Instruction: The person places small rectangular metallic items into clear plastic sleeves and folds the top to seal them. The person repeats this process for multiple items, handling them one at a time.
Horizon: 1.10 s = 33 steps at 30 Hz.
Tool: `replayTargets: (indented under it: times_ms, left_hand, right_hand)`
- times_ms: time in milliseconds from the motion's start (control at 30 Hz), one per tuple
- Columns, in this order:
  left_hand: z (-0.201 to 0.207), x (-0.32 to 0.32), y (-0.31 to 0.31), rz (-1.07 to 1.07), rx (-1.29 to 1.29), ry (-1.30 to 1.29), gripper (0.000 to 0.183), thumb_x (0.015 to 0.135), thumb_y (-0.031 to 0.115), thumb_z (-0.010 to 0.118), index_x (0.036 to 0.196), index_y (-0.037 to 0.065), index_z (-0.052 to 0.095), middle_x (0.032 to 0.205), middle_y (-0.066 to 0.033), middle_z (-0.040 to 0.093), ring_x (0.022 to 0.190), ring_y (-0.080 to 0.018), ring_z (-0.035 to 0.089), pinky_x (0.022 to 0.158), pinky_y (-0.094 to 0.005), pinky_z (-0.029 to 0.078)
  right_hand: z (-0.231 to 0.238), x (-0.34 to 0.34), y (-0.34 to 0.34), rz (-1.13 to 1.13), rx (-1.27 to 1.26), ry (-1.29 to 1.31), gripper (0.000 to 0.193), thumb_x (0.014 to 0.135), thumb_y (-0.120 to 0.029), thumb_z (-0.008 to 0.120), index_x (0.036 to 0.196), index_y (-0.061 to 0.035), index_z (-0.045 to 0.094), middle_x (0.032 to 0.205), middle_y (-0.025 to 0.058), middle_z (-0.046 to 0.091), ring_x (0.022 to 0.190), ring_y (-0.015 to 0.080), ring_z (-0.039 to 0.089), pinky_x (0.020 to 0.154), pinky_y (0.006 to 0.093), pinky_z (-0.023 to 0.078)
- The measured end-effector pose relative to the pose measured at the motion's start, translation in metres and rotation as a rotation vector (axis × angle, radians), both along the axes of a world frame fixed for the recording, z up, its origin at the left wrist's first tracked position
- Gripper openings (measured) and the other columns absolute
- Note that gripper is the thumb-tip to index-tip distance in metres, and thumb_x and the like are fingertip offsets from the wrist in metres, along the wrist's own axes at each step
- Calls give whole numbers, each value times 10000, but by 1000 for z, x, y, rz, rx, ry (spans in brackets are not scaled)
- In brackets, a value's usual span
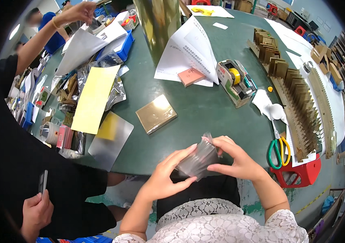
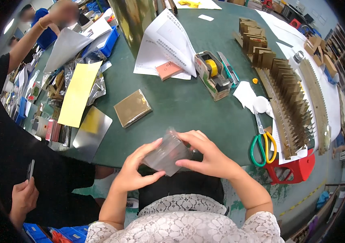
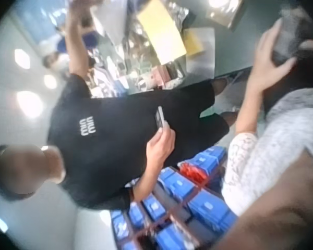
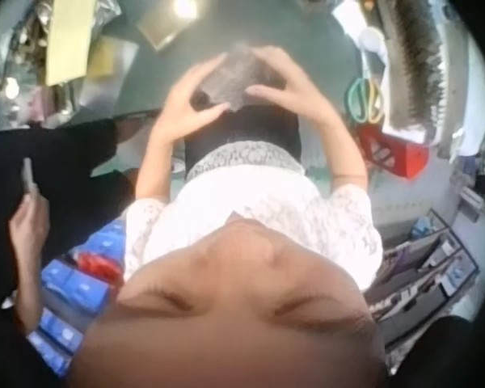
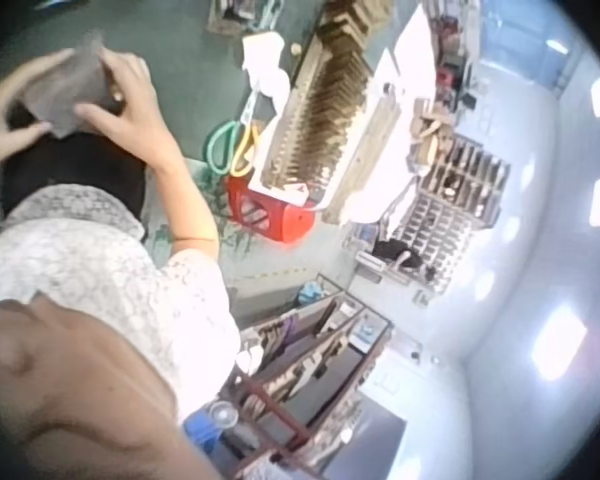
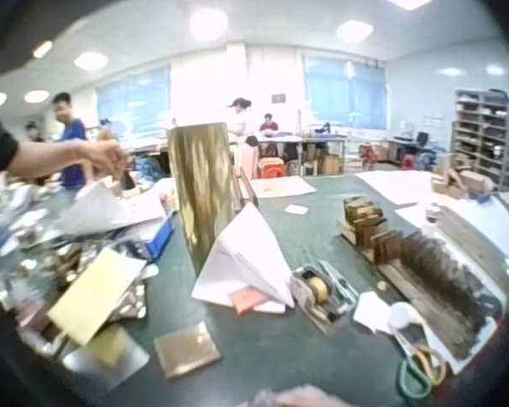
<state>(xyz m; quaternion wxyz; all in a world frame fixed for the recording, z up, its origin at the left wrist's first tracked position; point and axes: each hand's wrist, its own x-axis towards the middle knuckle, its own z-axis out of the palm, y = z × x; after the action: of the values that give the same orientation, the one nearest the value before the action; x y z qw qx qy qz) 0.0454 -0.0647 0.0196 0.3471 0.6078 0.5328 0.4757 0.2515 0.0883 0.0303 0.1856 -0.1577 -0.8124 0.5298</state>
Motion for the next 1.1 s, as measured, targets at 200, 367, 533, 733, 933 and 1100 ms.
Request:
replayTargets:
  times_ms: [200, 367, 533, 733, 933, 1100]
  left_hand:
    - [-14, 40, -8, 270, -58, -581, 723, 845, -49, 740, 1460, -21, 360, 1319, -200, 586, 1243, -249, 573, 1073, -390, 443]
    - [5, 28, -4, 123, 77, -418, 528, 883, -81, 659, 1365, -30, 447, 1325, -219, 605, 1249, -272, 588, 1066, -384, 452]
    - [8, 12, 8, 30, 64, -370, 521, 869, -83, 656, 1354, -29, 475, 1310, -201, 618, 1273, -266, 572, 1098, -396, 425]
    - [-3, 10, 15, 30, 58, -257, 471, 818, -14, 737, 1262, 6, 582, 1277, -167, 635, 1222, -257, 596, 1057, -384, 445]
    - [1, 17, 19, 85, 74, -288, 386, 808, 17, 763, 1163, 31, 611, 1174, -119, 651, 1124, -223, 618, 983, -349, 466]
    - [5, 42, 25, 242, -38, -445, 384, 827, 35, 766, 1162, 46, 578, 1041, -56, 608, 994, -139, 595, 877, -292, 475]
  right_hand:
    - [-18, 14, -3, -116, -228, 55, 464, 754, -7, 835, 1165, -18, 620, 1034, 24, 592, 939, 123, 559, 865, 286, 461]
    - [1, 16, -9, -159, 31, 135, 443, 722, -58, 858, 1105, -50, 636, 1034, 56, 651, 884, 176, 587, 762, 302, 488]
    - [7, 14, -8, -188, 129, 155, 445, 722, -51, 850, 1108, -67, 628, 1069, 66, 660, 890, 212, 600, 747, 315, 494]
    - [2, 17, -5, -158, 119, 55, 468, 742, -87, 849, 1148, -67, 618, 1085, 55, 645, 936, 219, 588, 762, 309, 486]
    - [5, 19, -1, -81, -7, 83, 485, 774, -117, 831, 1204, -72, 613, 1157, 58, 629, 1061, 202, 568, 827, 297, 469]
    - [7, 20, -5, -105, -603, 239, 374, 864, -122, 741, 1211, -61, 615, 1232, 85, 597, 1129, 184, 547, 850, 290, 467]
